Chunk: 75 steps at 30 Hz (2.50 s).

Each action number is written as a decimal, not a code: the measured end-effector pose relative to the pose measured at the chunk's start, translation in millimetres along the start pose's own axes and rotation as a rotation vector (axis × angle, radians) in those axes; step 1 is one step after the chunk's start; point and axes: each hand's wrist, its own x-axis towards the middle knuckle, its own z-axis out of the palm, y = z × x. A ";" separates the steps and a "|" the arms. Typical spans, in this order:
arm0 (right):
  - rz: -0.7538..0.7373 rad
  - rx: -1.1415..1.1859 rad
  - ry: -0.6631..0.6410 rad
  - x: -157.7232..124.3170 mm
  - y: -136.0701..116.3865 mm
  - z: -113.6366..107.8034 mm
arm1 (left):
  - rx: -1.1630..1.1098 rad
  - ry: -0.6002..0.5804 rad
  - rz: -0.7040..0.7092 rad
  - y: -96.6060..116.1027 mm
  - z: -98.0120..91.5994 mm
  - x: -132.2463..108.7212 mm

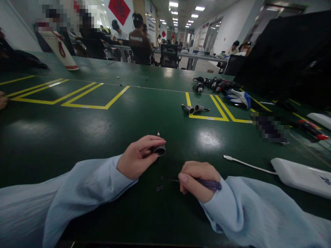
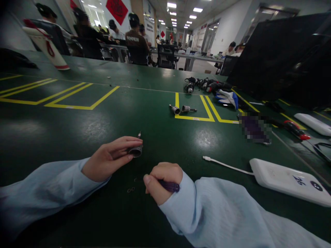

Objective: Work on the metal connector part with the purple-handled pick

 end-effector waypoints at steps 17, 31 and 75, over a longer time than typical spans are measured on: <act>-0.316 -0.210 0.035 4.2 -4.0 4.0 | -0.162 0.080 -0.111 2.7 -1.5 1.4; -0.384 -0.523 0.072 5.3 4.7 11.1 | -0.118 0.113 -0.114 8.3 5.4 -0.7; -0.053 -0.075 -0.119 5.7 -8.9 -4.1 | -0.036 0.044 -0.120 10.1 7.0 0.1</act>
